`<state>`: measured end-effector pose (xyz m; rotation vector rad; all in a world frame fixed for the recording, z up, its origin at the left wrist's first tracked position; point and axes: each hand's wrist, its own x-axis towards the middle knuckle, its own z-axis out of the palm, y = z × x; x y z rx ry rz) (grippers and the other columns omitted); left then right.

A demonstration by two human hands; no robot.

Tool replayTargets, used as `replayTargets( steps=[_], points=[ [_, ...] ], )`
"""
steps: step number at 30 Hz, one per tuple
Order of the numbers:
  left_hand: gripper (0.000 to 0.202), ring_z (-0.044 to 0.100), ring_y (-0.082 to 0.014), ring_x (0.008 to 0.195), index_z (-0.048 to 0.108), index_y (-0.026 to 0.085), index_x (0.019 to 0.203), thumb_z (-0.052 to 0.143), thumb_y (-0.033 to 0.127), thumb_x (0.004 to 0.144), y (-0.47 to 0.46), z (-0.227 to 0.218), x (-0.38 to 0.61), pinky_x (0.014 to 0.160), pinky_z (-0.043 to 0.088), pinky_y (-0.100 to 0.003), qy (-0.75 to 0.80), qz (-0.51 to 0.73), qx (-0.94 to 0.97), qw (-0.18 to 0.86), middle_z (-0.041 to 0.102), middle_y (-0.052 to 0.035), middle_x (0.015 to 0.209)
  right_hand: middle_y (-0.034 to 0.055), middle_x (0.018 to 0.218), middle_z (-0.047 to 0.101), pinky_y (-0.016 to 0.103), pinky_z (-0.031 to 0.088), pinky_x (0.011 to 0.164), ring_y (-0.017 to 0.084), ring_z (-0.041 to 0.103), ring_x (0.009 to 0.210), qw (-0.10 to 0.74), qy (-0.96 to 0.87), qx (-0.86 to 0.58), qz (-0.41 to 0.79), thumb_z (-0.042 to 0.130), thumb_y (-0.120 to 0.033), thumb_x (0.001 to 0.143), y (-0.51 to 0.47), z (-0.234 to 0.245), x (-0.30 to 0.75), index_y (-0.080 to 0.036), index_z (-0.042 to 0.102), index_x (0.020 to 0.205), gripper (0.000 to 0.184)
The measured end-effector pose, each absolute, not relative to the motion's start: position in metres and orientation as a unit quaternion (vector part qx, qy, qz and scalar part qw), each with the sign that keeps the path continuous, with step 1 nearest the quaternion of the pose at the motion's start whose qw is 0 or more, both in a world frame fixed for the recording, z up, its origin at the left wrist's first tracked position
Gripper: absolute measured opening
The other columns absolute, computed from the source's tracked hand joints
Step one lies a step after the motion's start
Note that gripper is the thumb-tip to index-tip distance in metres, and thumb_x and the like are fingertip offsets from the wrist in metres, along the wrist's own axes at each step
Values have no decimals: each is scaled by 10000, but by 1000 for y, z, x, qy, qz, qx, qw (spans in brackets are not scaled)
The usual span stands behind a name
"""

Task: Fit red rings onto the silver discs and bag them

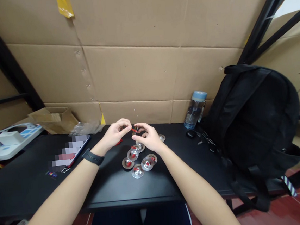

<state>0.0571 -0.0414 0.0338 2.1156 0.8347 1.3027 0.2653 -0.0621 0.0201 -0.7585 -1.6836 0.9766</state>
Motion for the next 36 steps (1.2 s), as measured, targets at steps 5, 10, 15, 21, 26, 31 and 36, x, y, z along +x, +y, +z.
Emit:
replayTargets(
  steps=[5, 10, 15, 21, 26, 31, 36],
  points=[
    [283, 648, -199, 912, 663, 158, 942, 583, 429, 959, -39, 32, 55, 832, 488, -293, 320, 474, 769, 285, 703, -74, 966, 78, 1124, 673, 259, 534, 654, 192, 642, 950, 478, -719, -307, 400, 786, -316, 763, -58, 18, 269, -210, 627, 1213, 489],
    [239, 646, -177, 799, 656, 192, 909, 559, 405, 958, -32, 32, 32, 743, 463, -268, 394, 387, 819, 154, 721, -30, 879, 89, 1185, 662, 284, 524, 653, 176, 637, 860, 411, -788, -373, 265, 779, -291, 774, -45, 11, 286, -224, 636, 1264, 515],
    [186, 679, -168, 738, 655, 196, 863, 564, 351, 913, -15, 20, 2, 695, 484, -248, 431, 286, 837, 180, 737, -21, 810, 84, 1113, 670, 329, 509, 793, 167, 615, 803, 320, -826, -454, 100, 786, -266, 767, -25, 9, 320, -202, 668, 1235, 487],
    [150, 708, -184, 774, 678, 190, 875, 618, 315, 816, -1, 5, -18, 715, 528, -253, 447, 263, 833, 191, 759, -40, 840, 92, 996, 701, 284, 473, 752, 195, 642, 819, 194, -811, -549, 58, 804, -306, 728, -11, 13, 357, -169, 742, 1050, 355],
    [194, 721, -196, 799, 742, 188, 921, 605, 258, 801, 5, 0, -25, 751, 525, -260, 465, 237, 844, 124, 774, -52, 865, 86, 965, 754, 258, 465, 726, 213, 679, 867, 148, -802, -570, 102, 797, -285, 718, -6, 10, 368, -153, 763, 1033, 343],
    [215, 721, -189, 762, 788, 205, 914, 598, 249, 823, 7, -1, -28, 726, 512, -249, 473, 195, 852, 111, 784, -37, 851, 75, 970, 770, 258, 474, 721, 213, 698, 859, 124, -797, -576, 132, 802, -301, 703, -4, 6, 370, -160, 769, 1020, 348],
    [219, 721, -197, 813, 803, 208, 867, 597, 273, 832, 8, -2, -28, 792, 514, -259, 456, 178, 868, 80, 790, -42, 906, 94, 1045, 767, 269, 490, 774, 231, 705, 917, 107, -794, -584, 129, 812, -336, 703, -6, 6, 369, -159, 765, 1057, 399]
  ],
)
